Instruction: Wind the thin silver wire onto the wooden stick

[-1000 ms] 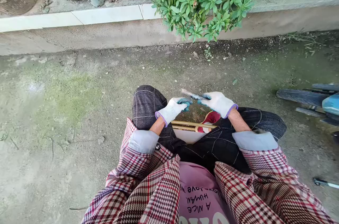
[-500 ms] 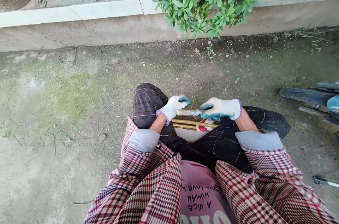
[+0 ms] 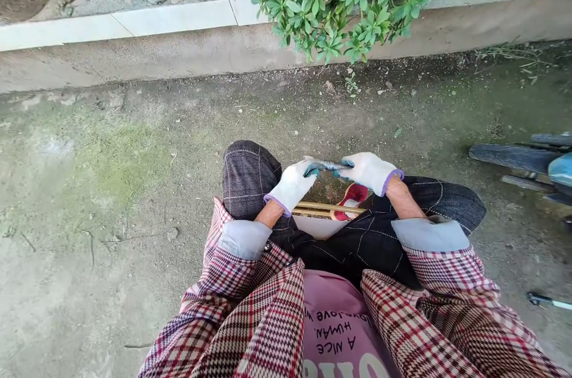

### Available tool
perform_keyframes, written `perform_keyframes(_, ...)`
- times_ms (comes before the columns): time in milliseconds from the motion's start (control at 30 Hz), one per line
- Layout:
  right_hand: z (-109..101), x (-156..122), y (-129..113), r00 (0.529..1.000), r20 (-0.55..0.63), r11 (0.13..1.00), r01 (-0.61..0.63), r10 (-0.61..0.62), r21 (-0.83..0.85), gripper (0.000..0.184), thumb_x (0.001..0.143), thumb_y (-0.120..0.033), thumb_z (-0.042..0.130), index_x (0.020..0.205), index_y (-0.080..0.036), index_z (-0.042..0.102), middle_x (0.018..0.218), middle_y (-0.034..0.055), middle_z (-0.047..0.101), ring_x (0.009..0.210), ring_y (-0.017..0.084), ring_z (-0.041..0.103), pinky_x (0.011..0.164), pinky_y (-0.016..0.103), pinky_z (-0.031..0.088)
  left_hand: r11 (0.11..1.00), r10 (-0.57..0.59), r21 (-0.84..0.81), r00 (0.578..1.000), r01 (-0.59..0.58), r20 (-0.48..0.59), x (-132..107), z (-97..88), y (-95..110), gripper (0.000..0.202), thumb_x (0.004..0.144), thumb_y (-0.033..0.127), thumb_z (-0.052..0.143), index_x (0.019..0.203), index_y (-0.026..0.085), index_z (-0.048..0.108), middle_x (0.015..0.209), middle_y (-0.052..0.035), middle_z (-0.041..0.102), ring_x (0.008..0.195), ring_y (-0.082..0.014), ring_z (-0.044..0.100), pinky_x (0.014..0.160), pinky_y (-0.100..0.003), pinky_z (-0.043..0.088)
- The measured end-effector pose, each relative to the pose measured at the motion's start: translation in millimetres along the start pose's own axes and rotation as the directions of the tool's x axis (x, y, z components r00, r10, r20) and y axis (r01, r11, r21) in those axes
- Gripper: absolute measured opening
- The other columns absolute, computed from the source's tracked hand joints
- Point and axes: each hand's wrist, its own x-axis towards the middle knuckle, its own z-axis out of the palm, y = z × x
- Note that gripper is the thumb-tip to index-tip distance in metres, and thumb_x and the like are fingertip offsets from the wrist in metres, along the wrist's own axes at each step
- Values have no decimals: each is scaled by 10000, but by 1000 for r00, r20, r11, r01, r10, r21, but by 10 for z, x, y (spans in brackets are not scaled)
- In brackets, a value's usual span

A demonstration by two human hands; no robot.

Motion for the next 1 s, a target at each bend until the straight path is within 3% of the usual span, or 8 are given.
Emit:
perform_keyframes(100, -13, -28, -15, 996, -57, 932, -42, 67, 359, 312, 815, -517, 635, 749, -212, 636, 650, 6, 610, 573, 152, 526, 528, 271, 369, 981, -52, -184, 997, 61, 51, 10, 44, -5, 313, 830, 109, 569, 1070, 167, 762, 1075, -48, 774, 984, -174, 683, 957, -275, 505)
perform_keyframes(167, -40, -71, -49, 996, -6, 758, -62, 87, 650, 318, 790, -524, 674, 769, -209, 634, 622, -6, 584, 527, 135, 503, 488, 258, 399, 932, -84, -342, 990, 117, 112, 35, 75, -16, 289, 823, 101, 547, 1013, 147, 760, 1019, -46, 774, 944, -163, 685, 901, -261, 523)
perform_keyframes(233, -80, -117, -73, 998, 47, 582, -58, 35, 811, 339, 760, -533, 711, 788, -203, 636, 626, -2, 584, 509, 128, 501, 466, 255, 434, 898, -99, -412, 984, 153, 148, 62, 92, -34, 246, 820, 108, 547, 950, 138, 753, 966, -45, 766, 902, -159, 678, 863, -260, 525)
perform_keyframes(300, -119, -159, -72, 990, 109, 536, -44, -91, 843, 349, 731, -524, 740, 796, -195, 645, 651, 8, 607, 522, 130, 524, 474, 256, 461, 908, -125, -378, 979, 179, 163, 82, 83, -58, 187, 821, 136, 574, 896, 143, 745, 889, -38, 752, 837, -159, 663, 823, -272, 521)
perform_keyframes(400, -134, -201, -37, 900, 314, 682, -25, -303, 731, 327, 717, -493, 756, 768, -187, 651, 645, -6, 620, 527, 126, 533, 478, 246, 446, 925, -157, -317, 970, 209, 183, 90, 27, -103, 115, 793, 161, 634, 841, 144, 737, 819, -32, 735, 775, -160, 643, 766, -273, 514)
perform_keyframes(500, -75, -198, -10, 840, 446, 867, 56, -309, 494, 289, 737, -460, 729, 701, -193, 627, 598, -29, 594, 523, 123, 525, 478, 239, 392, 976, -114, -164, 978, 143, 175, 88, -26, -143, 115, 767, 199, 676, 836, 143, 750, 846, -35, 748, 803, -165, 646, 780, -259, 501)
perform_keyframes(700, 34, -54, -106, 950, 311, 1000, 3, -3, 2, 211, 776, -411, 657, 735, -212, 715, 635, 31, 654, 615, 185, 592, 583, 299, 373, 992, -85, 104, 977, 65, 197, 77, -8, -113, 216, 840, 248, 603, 899, 142, 783, 885, -56, 764, 825, -186, 660, 801, -268, 488)
perform_keyframes(1000, 29, 13, -103, 995, 99, 999, -30, 34, -43, 293, 862, -455, 605, 952, -194, 702, 869, 81, 722, 727, 209, 622, 620, 294, 382, 988, -135, -49, 979, 144, 151, 57, -11, -38, 308, 848, 172, 581, 1073, 138, 789, 905, -47, 775, 771, -161, 658, 747, -251, 512)
